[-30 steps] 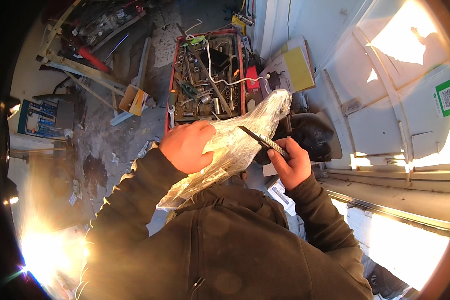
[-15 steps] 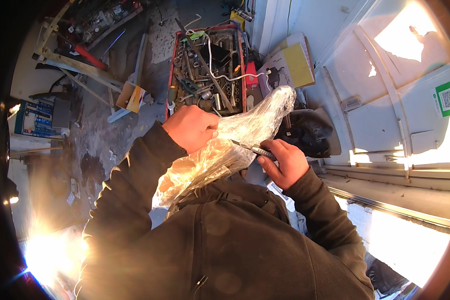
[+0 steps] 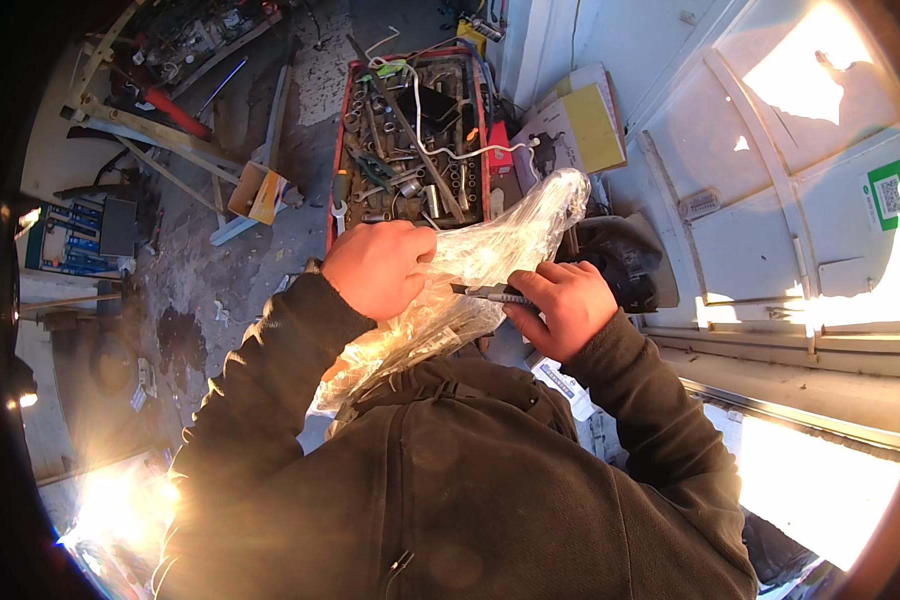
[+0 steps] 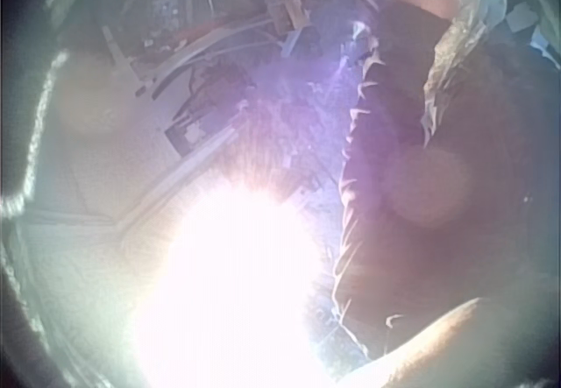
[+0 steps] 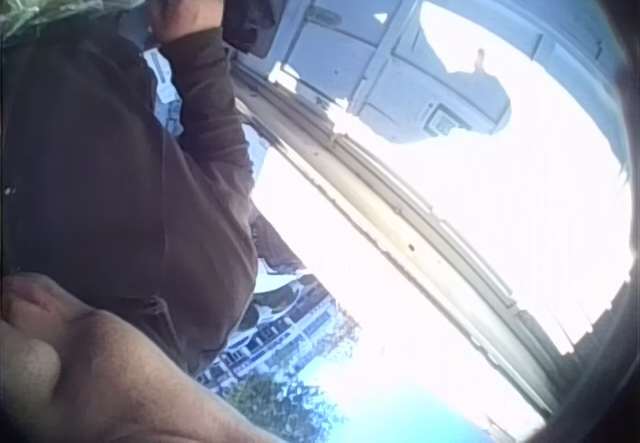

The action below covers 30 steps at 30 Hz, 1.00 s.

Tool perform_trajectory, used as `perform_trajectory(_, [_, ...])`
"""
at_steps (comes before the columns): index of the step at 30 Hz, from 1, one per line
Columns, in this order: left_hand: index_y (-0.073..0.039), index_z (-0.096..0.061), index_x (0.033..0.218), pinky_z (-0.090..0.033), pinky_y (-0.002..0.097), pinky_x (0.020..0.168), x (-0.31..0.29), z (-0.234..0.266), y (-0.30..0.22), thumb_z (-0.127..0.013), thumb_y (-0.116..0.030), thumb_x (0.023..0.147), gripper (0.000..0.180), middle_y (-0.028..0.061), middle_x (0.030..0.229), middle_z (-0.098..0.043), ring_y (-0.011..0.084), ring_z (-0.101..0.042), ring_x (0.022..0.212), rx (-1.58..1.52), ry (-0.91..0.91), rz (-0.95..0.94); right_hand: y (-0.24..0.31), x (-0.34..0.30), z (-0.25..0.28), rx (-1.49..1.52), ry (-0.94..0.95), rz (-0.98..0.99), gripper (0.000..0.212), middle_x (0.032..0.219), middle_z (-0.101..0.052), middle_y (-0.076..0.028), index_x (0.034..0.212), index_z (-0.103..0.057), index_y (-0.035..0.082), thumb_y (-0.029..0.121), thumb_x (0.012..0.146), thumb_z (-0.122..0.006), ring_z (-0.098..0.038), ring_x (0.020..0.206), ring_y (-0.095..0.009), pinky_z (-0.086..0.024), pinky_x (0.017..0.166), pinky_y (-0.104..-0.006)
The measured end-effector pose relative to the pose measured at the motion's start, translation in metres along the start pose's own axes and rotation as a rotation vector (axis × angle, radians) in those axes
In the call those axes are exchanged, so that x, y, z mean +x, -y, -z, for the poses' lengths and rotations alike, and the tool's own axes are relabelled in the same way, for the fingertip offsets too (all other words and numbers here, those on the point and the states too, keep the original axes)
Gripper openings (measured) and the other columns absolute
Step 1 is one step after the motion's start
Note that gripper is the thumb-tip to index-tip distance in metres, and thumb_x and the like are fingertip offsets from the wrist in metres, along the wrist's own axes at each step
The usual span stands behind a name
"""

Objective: The person uses a utility knife to cut open a plastic-wrapped package, removes a cardboard box, and then unwraps a metal pipe from a separate plastic bag. The person handles the knife and packages with both hands throughout the sequence.

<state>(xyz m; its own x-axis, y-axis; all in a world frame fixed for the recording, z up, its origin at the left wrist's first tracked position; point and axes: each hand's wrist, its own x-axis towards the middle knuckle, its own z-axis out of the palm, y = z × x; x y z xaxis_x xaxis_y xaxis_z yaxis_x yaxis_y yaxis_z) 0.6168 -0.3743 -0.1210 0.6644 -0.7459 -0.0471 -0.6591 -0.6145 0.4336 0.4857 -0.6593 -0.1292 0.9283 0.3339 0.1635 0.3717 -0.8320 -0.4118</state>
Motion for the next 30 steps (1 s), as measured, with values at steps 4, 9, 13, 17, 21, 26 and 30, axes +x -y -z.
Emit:
perform_trajectory(4, [-0.009,-0.066,0.121,-0.057,0.0568,0.09,-0.019,0.0,-0.009,-0.077,-0.009,0.084,0.038,0.0144,0.113,-0.069,0.0444,-0.069,0.107,0.0,-0.126,-0.038,-0.002,-0.003,-0.001,0.065,0.032,0.025,0.03,0.091,-0.072,-0.01,0.113,-0.077,0.009,0.029,0.092,-0.083,-0.072,0.083,-0.035,-0.052,0.075,-0.0476])
perform_trajectory(9, [-0.007,-0.068,0.116,-0.057,0.0561,0.09,-0.017,-0.003,-0.022,-0.073,-0.006,0.09,0.027,0.0127,0.11,-0.069,0.0409,-0.069,0.109,0.04,-0.138,-0.062,-0.006,-0.006,0.0,0.053,-0.074,0.02,0.031,0.091,-0.071,-0.009,0.114,-0.077,0.009,0.029,0.091,-0.085,-0.072,0.084,-0.034,-0.051,0.075,-0.0468])
perform_trajectory(13, [-0.005,-0.069,0.102,-0.059,0.0556,0.083,0.006,-0.01,-0.017,-0.072,-0.012,0.094,0.011,0.0152,0.103,-0.07,0.0418,-0.072,0.1,0.161,-0.064,-0.138,-0.004,-0.008,-0.002,-0.014,-0.085,0.005,0.032,0.09,-0.071,-0.008,0.114,-0.076,0.009,0.03,0.091,-0.086,-0.072,0.083,-0.034,-0.05,0.074,-0.0463])
perform_trajectory(17, [-0.006,-0.068,0.097,-0.059,0.0572,0.078,0.012,-0.018,-0.008,-0.07,-0.017,0.095,0.011,0.0163,0.093,-0.069,0.0443,-0.073,0.088,0.173,-0.074,-0.201,-0.003,-0.007,-0.004,-0.056,-0.091,-0.002,0.032,0.09,-0.07,-0.008,0.115,-0.076,0.01,0.03,0.092,-0.085,-0.071,0.082,-0.033,-0.05,0.074,-0.0466])
perform_trajectory(21, [-0.006,-0.067,0.096,-0.059,0.0563,0.078,0.008,-0.028,-0.005,-0.07,-0.015,0.094,0.01,0.0151,0.091,-0.068,0.0432,-0.073,0.086,0.143,-0.15,-0.203,-0.006,-0.004,-0.003,-0.105,-0.069,0.004,0.032,0.09,-0.069,-0.007,0.117,-0.076,0.012,0.03,0.092,-0.085,-0.07,0.083,-0.033,-0.049,0.075,-0.0468])
perform_trajectory(26, [-0.007,-0.062,0.095,-0.059,0.0535,0.077,0.005,-0.037,-0.005,-0.07,-0.013,0.093,0.01,0.0149,0.089,-0.069,0.0419,-0.073,0.085,0.102,-0.295,-0.228,-0.019,0.001,0.001,-0.213,-0.085,0.086,0.035,0.091,-0.068,-0.007,0.121,-0.076,0.013,0.032,0.092,-0.085,-0.071,0.085,-0.031,-0.049,0.076,-0.0464])
perform_trajectory(30, [-0.006,-0.058,0.094,-0.057,0.0541,0.076,0.003,-0.041,-0.005,-0.069,-0.012,0.095,0.013,0.0165,0.085,-0.066,0.0434,-0.07,0.084,0.068,-0.349,-0.201,-0.033,0.002,0.008,-0.228,-0.049,0.101,0.036,0.091,-0.068,-0.007,0.122,-0.077,0.014,0.032,0.092,-0.085,-0.071,0.083,-0.03,-0.049,0.075,-0.0464])
